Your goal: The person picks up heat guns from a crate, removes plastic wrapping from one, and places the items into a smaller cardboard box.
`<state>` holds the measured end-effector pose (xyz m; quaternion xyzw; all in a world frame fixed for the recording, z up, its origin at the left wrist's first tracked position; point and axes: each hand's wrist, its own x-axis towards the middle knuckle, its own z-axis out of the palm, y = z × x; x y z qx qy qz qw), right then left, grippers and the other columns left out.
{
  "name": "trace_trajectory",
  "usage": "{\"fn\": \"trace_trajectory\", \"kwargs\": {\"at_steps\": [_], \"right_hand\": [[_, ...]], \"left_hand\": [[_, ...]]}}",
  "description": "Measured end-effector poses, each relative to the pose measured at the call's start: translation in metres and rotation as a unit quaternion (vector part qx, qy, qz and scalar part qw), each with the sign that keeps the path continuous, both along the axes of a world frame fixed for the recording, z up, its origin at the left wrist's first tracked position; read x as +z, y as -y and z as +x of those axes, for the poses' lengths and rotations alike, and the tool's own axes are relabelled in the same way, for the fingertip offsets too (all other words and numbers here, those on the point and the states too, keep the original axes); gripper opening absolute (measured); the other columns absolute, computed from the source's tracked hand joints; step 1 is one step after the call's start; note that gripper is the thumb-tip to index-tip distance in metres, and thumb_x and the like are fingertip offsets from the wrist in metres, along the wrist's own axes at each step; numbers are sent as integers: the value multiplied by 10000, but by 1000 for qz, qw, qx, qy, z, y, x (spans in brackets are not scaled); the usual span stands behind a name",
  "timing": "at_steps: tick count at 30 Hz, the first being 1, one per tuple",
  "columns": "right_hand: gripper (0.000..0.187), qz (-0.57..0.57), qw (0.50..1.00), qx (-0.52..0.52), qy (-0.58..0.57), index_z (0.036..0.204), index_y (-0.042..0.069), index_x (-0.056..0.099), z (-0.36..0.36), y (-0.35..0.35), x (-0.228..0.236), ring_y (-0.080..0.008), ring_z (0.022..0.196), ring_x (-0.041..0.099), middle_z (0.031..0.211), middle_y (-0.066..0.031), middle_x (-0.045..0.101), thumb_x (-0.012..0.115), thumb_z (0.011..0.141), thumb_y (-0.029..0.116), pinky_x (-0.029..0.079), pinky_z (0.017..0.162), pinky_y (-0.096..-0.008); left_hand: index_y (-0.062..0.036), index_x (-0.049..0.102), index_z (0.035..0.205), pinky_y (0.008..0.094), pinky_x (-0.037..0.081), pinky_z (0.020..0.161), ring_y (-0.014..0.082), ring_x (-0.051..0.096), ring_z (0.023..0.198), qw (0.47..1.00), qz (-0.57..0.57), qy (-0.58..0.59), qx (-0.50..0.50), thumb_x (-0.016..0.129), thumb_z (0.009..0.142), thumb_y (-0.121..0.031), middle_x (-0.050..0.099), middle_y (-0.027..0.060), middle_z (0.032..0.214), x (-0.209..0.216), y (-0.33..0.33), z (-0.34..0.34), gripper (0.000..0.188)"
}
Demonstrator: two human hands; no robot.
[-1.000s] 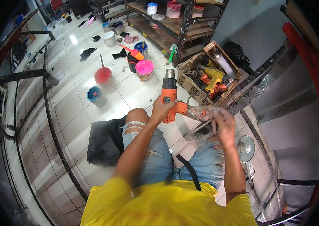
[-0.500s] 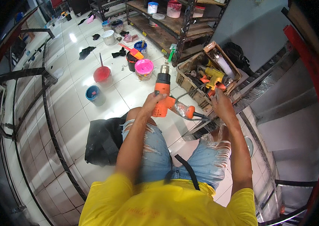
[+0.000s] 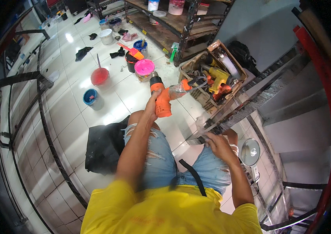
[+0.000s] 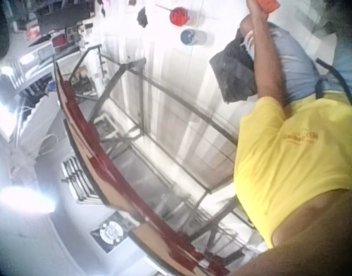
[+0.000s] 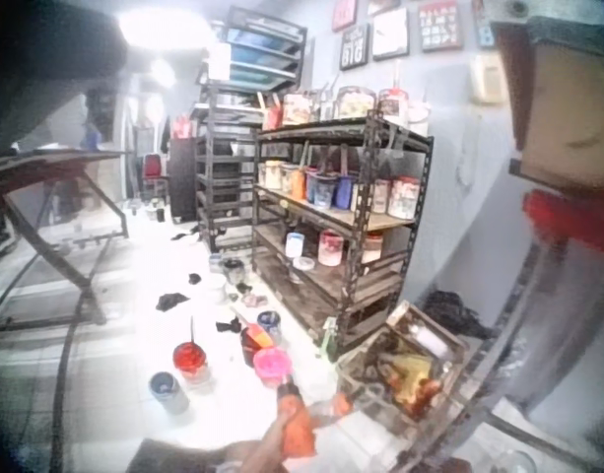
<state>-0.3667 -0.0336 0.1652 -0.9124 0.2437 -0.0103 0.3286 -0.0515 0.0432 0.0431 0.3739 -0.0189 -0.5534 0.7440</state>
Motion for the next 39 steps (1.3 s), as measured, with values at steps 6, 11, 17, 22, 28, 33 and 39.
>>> {"fn": "trace_trajectory", "kwargs": {"at_steps": [6,11,17,22,28,33,39], "right_hand": [[251,-8,977,-191,90,1134,56,586,-65,6,-2,-345,924,657,976,-199,668,564,885,86,505,770,-393],[133,-69,938,-335,50,984,20,613,-115,31,-33,-344,835,634,935,-188,645,577,889,106,500,768,-363],[469,-236,946,-220,-6,1034,29,619,-112,-9,-41,-343,1143,463,1272,-145,503,777,709,328,410,957,-452],[608,-212,951,-212,-70,1066,28,622,-96,-20,-19,-340,1212,415,1341,-134,455,819,626,399,375,993,-461],[583,-236,956,-162,-55,1008,9,634,-89,-30,-8,-338,1203,436,1316,-153,474,834,584,356,350,1010,-470],[371,-221,973,-71,-6,962,20,647,-97,-19,-24,-303,1130,520,1146,-142,588,782,681,221,401,950,-405],[181,-41,920,-336,196,1012,-11,596,-109,4,-56,-277,863,591,919,-137,617,567,860,83,459,772,-377]], "left_hand": [[-50,506,1180,381,560,640,247,647,708,1000,3,6,-12,592,858,-477,632,113,865,-1,4,-6,542],[-58,509,1153,386,560,633,248,650,710,1000,-6,-4,0,592,863,-482,629,103,873,-2,9,-9,521],[-78,511,1131,400,563,629,250,656,710,1000,14,1,10,586,868,-489,629,95,874,5,7,-13,494],[-80,503,1136,403,566,634,250,654,709,1000,17,-22,13,573,878,-488,623,92,867,2,5,-11,488],[-76,493,1147,398,566,640,250,653,710,1000,3,-20,19,560,893,-473,621,92,882,2,5,-12,476],[-73,493,1158,396,567,642,252,654,714,1000,-2,-20,21,554,898,-466,624,90,890,1,4,-12,475],[-59,510,1120,377,564,646,238,655,705,999,-10,-16,35,617,868,-442,638,94,864,0,1,-12,471]]}}
